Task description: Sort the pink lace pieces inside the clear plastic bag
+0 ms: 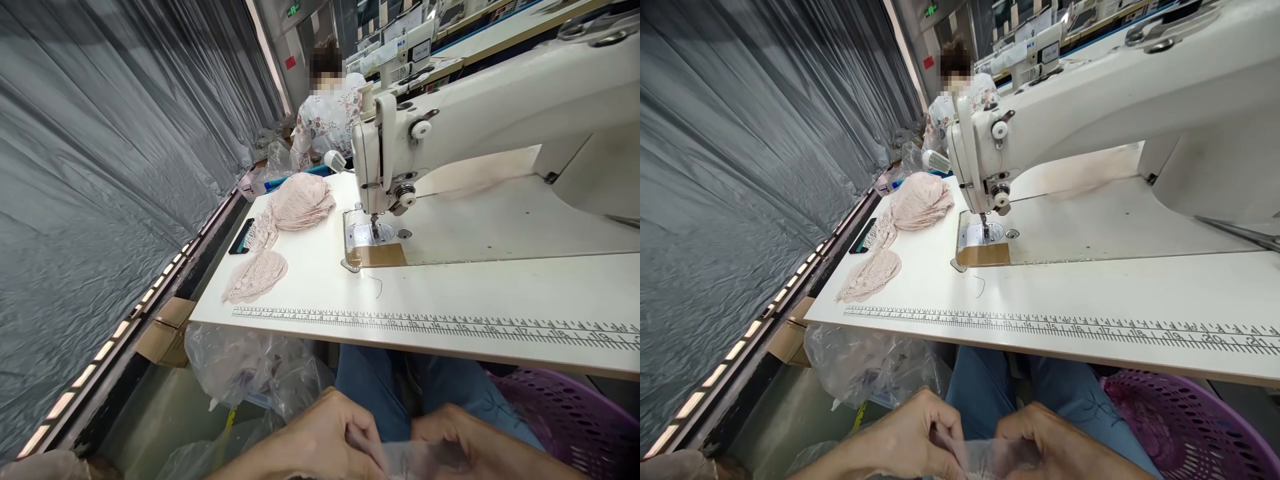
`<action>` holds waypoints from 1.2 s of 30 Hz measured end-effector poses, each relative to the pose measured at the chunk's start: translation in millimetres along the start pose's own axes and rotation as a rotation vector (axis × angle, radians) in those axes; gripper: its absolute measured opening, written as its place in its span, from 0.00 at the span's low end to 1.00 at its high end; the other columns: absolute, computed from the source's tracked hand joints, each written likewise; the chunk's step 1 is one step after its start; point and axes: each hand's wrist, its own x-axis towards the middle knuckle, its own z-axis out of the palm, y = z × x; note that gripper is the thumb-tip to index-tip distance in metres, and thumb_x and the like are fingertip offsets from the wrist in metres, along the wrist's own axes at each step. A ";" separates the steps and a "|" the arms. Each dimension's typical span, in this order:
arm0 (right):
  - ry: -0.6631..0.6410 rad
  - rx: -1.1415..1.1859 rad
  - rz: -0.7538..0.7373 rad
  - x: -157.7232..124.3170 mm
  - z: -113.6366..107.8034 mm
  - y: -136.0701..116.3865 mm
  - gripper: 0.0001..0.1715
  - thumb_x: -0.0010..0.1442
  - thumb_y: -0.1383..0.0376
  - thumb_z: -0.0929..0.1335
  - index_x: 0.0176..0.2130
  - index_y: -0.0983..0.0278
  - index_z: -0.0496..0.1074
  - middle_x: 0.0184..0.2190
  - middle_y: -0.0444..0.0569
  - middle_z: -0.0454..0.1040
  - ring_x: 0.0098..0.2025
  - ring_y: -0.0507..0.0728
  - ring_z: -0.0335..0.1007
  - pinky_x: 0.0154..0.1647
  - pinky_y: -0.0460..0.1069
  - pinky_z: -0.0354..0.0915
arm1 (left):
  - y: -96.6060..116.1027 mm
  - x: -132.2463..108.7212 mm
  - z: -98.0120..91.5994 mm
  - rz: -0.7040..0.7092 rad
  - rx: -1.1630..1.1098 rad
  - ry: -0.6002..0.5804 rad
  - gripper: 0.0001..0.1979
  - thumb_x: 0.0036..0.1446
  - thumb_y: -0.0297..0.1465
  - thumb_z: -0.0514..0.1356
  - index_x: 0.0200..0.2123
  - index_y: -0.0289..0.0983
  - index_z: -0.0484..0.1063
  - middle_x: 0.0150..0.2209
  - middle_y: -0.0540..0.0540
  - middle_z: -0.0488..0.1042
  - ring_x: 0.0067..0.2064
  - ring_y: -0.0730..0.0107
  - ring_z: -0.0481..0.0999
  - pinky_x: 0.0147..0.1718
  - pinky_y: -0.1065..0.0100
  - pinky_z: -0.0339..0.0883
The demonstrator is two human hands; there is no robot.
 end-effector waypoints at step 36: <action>-0.030 -0.059 -0.056 -7.2 -22.7 -1.8 0.12 0.45 0.66 0.66 0.28 0.67 0.79 0.22 0.42 0.66 0.26 0.50 0.59 0.25 0.44 0.53 | -9.4 2.2 -7.1 0.016 -0.094 -0.150 0.29 0.30 0.49 0.79 0.31 0.33 0.84 0.23 0.51 0.74 0.25 0.78 0.67 0.30 0.74 0.62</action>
